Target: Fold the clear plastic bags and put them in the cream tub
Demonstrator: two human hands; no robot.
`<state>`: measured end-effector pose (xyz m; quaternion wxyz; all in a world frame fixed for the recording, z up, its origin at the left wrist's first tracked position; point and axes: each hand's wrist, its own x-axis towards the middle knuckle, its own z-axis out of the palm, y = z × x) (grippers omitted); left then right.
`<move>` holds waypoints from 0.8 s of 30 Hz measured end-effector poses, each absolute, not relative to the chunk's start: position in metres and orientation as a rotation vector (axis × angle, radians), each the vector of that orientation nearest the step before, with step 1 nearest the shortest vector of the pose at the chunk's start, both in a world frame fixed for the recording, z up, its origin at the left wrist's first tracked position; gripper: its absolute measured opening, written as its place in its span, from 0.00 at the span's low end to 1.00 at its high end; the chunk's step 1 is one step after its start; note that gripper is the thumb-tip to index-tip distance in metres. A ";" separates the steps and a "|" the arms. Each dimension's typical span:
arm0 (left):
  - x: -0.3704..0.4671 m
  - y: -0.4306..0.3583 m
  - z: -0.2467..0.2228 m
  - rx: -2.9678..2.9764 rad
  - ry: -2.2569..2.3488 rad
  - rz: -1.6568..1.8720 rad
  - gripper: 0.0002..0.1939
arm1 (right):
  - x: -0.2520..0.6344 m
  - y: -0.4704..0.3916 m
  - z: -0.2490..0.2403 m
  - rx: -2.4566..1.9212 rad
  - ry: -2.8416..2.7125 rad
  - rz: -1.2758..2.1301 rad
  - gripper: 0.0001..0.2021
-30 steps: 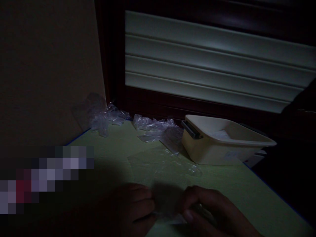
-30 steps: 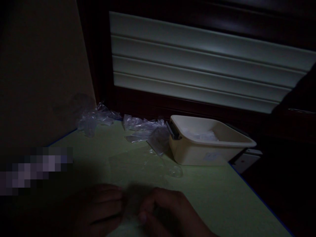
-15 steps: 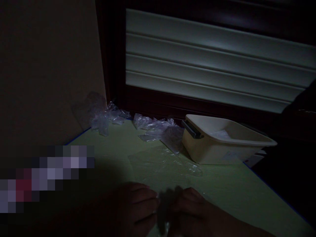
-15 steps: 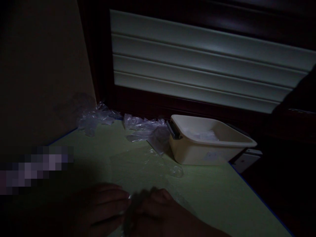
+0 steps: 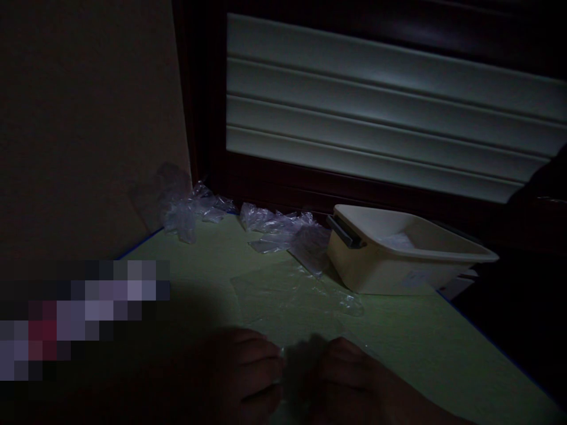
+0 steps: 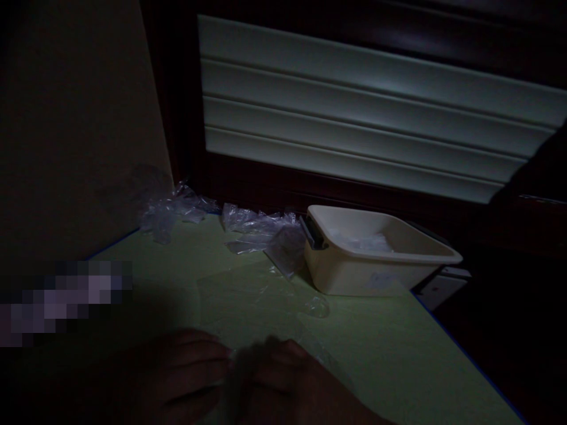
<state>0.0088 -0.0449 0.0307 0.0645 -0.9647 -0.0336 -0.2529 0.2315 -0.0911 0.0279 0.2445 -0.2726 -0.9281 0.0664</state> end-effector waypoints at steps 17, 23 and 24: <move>0.007 -0.055 0.038 -2.821 -0.287 -0.865 0.09 | 0.219 -0.091 0.025 -1.280 -1.959 0.837 0.13; 0.009 -0.055 0.038 -2.814 -0.238 -0.914 0.09 | 0.221 -0.087 0.019 -1.260 -2.027 0.378 0.24; 0.009 -0.054 0.038 -2.812 -0.252 -0.902 0.07 | 0.223 -0.087 0.019 -1.224 -2.099 0.249 0.20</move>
